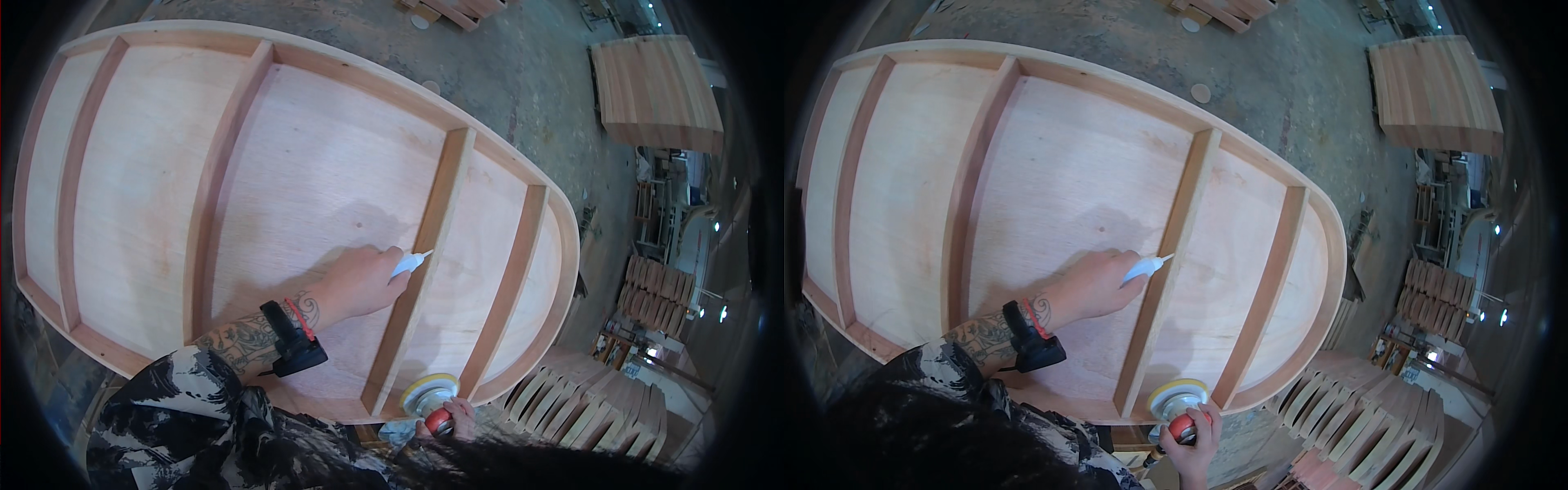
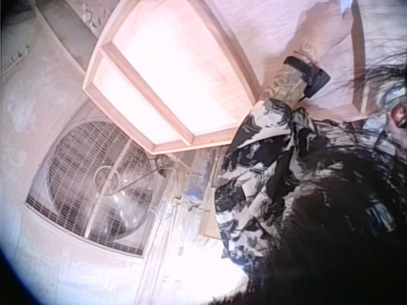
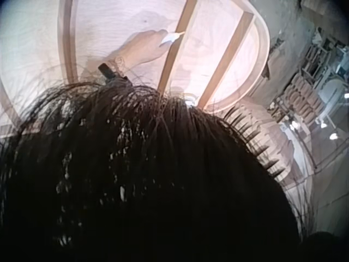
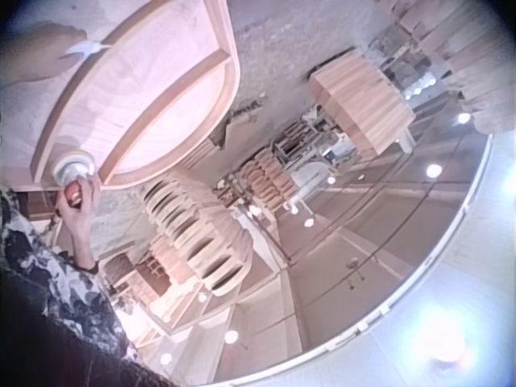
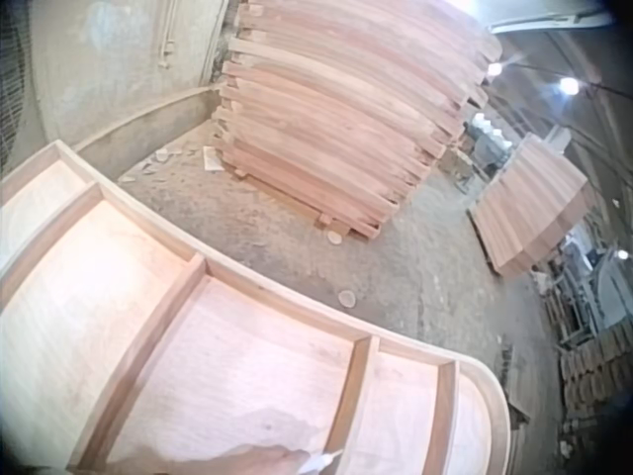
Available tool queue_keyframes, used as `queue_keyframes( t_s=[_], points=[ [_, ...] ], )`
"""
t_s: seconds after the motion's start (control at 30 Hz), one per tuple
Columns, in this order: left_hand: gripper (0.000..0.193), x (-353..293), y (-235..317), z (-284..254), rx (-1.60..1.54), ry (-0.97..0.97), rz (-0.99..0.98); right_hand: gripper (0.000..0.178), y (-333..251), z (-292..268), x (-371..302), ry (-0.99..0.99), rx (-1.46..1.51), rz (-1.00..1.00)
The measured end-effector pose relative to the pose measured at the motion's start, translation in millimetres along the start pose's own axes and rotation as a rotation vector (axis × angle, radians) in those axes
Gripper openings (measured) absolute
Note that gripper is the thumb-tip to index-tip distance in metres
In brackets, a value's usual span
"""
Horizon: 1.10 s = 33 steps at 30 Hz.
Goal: The person uses a handheld orbital sander to smooth the surface of a large, light-colored wooden boat-shaped object. They systematically move the sander across the flat panels and along the raised internal ribs of the object, occasionally using a white cloth in the other hand to wipe the surface.
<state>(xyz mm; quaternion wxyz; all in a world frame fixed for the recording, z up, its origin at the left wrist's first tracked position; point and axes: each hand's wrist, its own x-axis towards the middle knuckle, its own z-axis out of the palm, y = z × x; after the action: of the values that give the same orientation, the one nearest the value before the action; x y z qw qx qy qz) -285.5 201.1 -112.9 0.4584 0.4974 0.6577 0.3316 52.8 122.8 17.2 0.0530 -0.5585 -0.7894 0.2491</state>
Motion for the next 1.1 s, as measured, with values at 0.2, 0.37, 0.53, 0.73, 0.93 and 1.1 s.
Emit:
queue_keyframes(
  t_s=[0.2, 0.37, 0.53, 0.73, 0.93, 1.1],
  points=[
    [0.033, 0.0, 4.1, -3.2, -0.006, -0.030, -0.045, 0.059, -0.7, 0.9, 1.9, 0.003, 0.011, -0.016],
    [0.036, 2.3, 6.6, -4.1, -0.009, -0.062, -0.075, 0.060, -0.4, 3.3, 0.3, 0.016, -0.004, -0.007],
    [0.036, 3.1, 7.3, -5.0, -0.014, -0.078, -0.074, 0.061, 2.1, 4.6, -0.4, 0.020, -0.023, -0.039],
    [0.036, 2.6, 2.2, 0.4, -0.004, -0.003, -0.012, 0.061, -4.3, 1.6, 4.6, 0.002, -0.025, -0.042],
    [0.035, 4.0, 3.2, -1.0, 0.002, -0.030, -0.024, 0.062, -3.0, 1.0, 5.2, -0.003, -0.006, -0.057],
    [0.034, 2.3, -1.6, 4.5, -0.006, 0.041, 0.025, 0.061, -2.0, 0.0, 4.2, -0.015, -0.002, -0.049]
  ],
)
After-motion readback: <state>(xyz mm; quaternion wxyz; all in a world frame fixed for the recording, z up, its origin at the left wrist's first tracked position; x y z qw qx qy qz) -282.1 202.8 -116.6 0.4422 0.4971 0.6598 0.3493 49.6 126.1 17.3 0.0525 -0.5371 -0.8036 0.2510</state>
